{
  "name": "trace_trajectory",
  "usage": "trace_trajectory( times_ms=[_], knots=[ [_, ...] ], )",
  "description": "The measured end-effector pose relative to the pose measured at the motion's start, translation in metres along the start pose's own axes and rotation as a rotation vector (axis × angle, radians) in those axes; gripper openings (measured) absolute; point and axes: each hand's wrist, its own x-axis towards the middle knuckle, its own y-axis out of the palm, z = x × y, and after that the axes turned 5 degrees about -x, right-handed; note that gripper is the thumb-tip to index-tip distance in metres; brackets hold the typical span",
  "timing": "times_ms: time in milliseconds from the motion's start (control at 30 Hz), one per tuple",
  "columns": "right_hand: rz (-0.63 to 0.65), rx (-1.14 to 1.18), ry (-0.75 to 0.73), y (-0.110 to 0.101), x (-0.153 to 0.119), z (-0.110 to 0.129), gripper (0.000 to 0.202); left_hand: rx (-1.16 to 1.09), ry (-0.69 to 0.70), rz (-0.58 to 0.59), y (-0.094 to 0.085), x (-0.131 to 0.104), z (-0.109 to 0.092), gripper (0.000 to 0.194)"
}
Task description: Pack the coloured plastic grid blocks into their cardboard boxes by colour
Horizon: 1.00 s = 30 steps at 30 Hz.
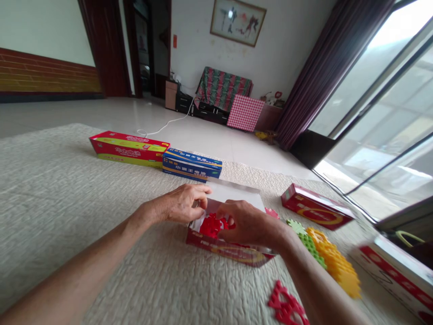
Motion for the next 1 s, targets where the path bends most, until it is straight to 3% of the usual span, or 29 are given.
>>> trace_trajectory(
  times_ms=[333,500,700,1000],
  knots=[
    [-0.057,-0.045,0.02,0.017,0.006,0.002,0.027,0.003,-0.003,0.002,-0.001,0.0,-0.003,0.015],
    [0.017,-0.015,-0.084,0.016,0.008,0.0,0.012,-0.005,0.003,-0.016,0.0,0.0,-0.003,0.016],
    [0.096,-0.14,-0.108,0.011,0.014,0.013,0.014,-0.006,0.035,-0.002,-0.002,0.0,-0.003,0.016],
    [0.03,-0.272,-0.125,0.022,0.022,0.012,0.014,0.01,0.016,0.0,-0.001,0.0,-0.003,0.016]
  ],
)
